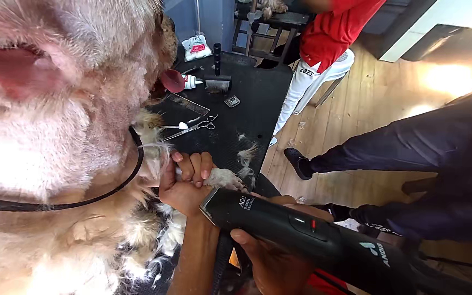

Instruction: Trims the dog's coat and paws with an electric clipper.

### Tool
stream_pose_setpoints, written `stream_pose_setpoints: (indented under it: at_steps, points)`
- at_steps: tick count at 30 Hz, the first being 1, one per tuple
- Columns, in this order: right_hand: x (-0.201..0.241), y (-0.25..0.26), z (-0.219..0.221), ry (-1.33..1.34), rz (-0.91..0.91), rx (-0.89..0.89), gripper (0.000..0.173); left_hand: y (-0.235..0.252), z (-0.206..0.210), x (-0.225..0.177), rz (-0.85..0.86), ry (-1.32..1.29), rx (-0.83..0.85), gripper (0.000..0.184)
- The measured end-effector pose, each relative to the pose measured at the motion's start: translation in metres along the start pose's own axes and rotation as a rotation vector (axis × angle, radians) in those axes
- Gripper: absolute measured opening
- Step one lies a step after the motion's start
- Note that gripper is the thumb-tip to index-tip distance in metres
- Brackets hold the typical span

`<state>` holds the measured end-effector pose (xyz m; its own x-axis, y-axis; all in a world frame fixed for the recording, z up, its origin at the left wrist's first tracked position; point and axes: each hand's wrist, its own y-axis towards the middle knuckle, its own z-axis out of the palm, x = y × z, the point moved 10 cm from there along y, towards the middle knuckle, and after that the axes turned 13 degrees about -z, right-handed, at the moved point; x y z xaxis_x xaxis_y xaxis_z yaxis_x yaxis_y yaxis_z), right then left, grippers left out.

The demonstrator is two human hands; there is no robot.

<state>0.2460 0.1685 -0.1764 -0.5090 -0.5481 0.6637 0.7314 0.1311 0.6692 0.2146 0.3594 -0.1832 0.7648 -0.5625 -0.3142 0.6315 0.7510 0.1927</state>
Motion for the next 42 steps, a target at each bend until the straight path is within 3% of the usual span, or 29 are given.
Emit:
stream_pose_setpoints:
  at_steps: [5, 9, 12, 17, 23, 27, 33, 42]
  points:
    - [-0.001, 0.002, 0.000, -0.017, -0.099, 0.070, 0.056, 0.001, 0.002, 0.000, 0.009, -0.026, 0.017, 0.055]
    - [0.006, 0.016, -0.004, 0.147, -0.271, 0.119, 0.067, 0.002, 0.009, -0.007, 0.028, -0.058, 0.069, 0.055]
    - [0.014, 0.021, -0.017, 0.118, -0.346, 0.103, 0.070, 0.003, 0.007, -0.011, 0.085, -0.075, -0.001, 0.056]
    - [0.005, 0.021, -0.020, -0.032, -0.131, 0.009, 0.059, 0.004, 0.001, -0.012, 0.125, -0.107, -0.083, 0.052]
    - [-0.002, 0.023, -0.002, -0.067, -0.137, 0.044, 0.057, 0.003, 0.006, -0.010, 0.108, -0.085, -0.053, 0.053]
    - [-0.010, 0.030, -0.001, 0.060, -0.093, -0.019, 0.059, 0.001, 0.010, -0.012, 0.097, -0.014, -0.049, 0.054]
    - [0.019, 0.025, -0.025, -0.058, -0.378, 0.111, 0.065, -0.001, 0.007, -0.018, 0.139, -0.030, -0.105, 0.055]
    - [0.017, 0.012, -0.008, 0.010, -0.545, 0.297, 0.056, -0.003, 0.009, -0.014, 0.132, -0.019, -0.146, 0.056]
